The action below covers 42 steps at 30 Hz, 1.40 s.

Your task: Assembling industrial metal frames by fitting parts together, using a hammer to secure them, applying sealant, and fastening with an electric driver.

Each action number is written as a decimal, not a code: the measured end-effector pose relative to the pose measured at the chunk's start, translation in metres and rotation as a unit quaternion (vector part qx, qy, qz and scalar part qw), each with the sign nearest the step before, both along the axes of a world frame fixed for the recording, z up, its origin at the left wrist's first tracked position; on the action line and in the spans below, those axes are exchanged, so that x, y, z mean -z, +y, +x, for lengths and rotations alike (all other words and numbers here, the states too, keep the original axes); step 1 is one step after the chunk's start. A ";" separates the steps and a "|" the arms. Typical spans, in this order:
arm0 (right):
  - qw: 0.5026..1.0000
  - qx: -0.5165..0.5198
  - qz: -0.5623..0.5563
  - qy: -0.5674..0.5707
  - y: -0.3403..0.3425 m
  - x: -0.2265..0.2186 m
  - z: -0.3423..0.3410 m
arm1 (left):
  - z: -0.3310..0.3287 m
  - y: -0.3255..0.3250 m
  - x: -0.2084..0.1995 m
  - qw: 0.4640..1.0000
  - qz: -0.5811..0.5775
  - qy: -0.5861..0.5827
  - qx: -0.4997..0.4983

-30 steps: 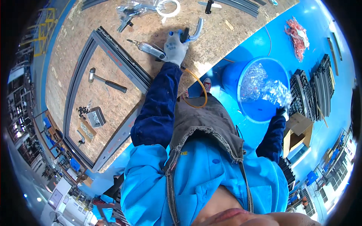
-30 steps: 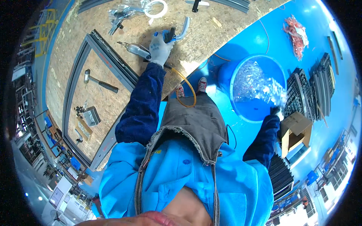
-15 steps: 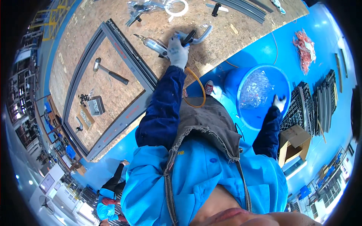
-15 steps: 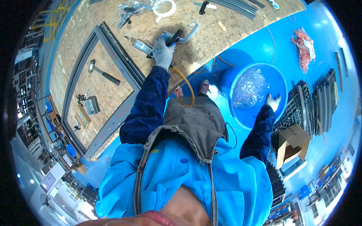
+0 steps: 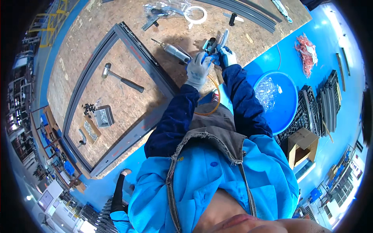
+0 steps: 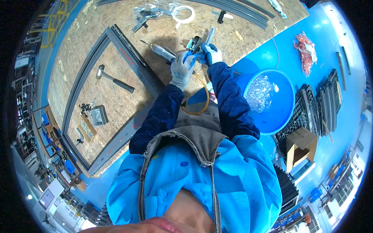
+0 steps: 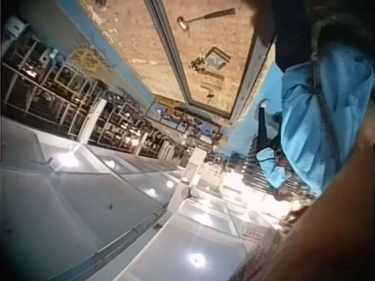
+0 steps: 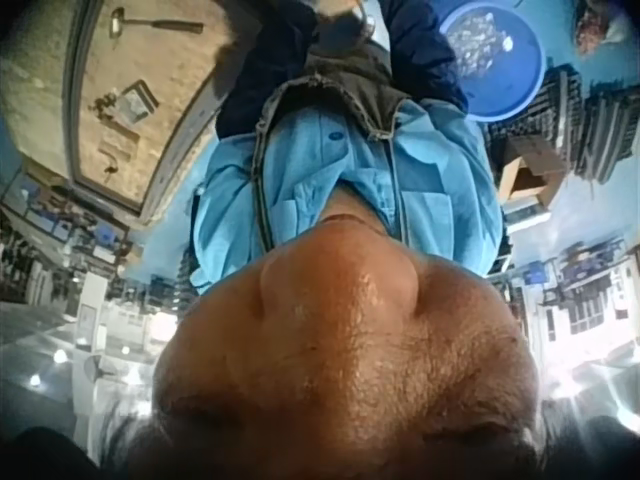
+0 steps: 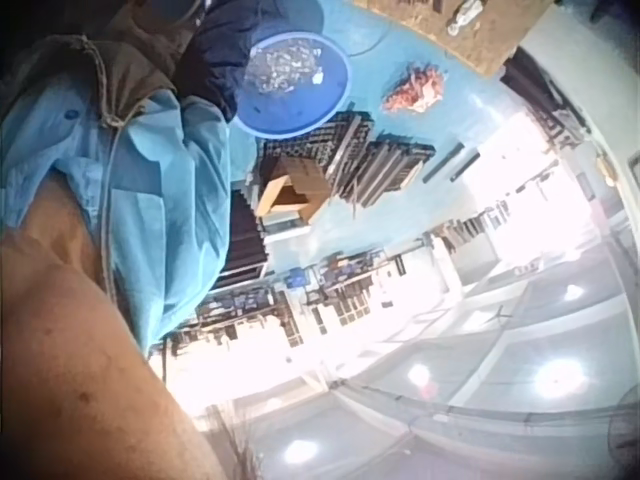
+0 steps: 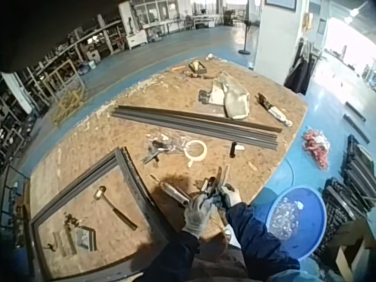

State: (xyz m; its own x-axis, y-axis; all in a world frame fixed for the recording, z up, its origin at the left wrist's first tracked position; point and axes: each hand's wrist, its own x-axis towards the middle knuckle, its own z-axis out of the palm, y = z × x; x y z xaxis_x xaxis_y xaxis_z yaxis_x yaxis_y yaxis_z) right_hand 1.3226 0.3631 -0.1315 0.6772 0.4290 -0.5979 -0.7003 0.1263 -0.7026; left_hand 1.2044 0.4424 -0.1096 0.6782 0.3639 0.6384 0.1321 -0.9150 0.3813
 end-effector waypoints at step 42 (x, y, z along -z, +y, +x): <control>0.482 -0.170 -0.068 -0.857 0.031 -0.183 -0.020 | -0.026 0.064 -0.119 0.759 -0.609 -0.187 0.139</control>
State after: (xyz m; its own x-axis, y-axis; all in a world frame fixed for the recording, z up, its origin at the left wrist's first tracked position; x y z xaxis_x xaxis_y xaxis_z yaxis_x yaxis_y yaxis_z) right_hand 1.3030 0.3946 0.0518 0.1306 0.7253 0.6759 0.9593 0.0798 -0.2710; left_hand 1.1785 0.5064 0.0090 0.6916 0.7138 0.1105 -0.3264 0.1724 0.9294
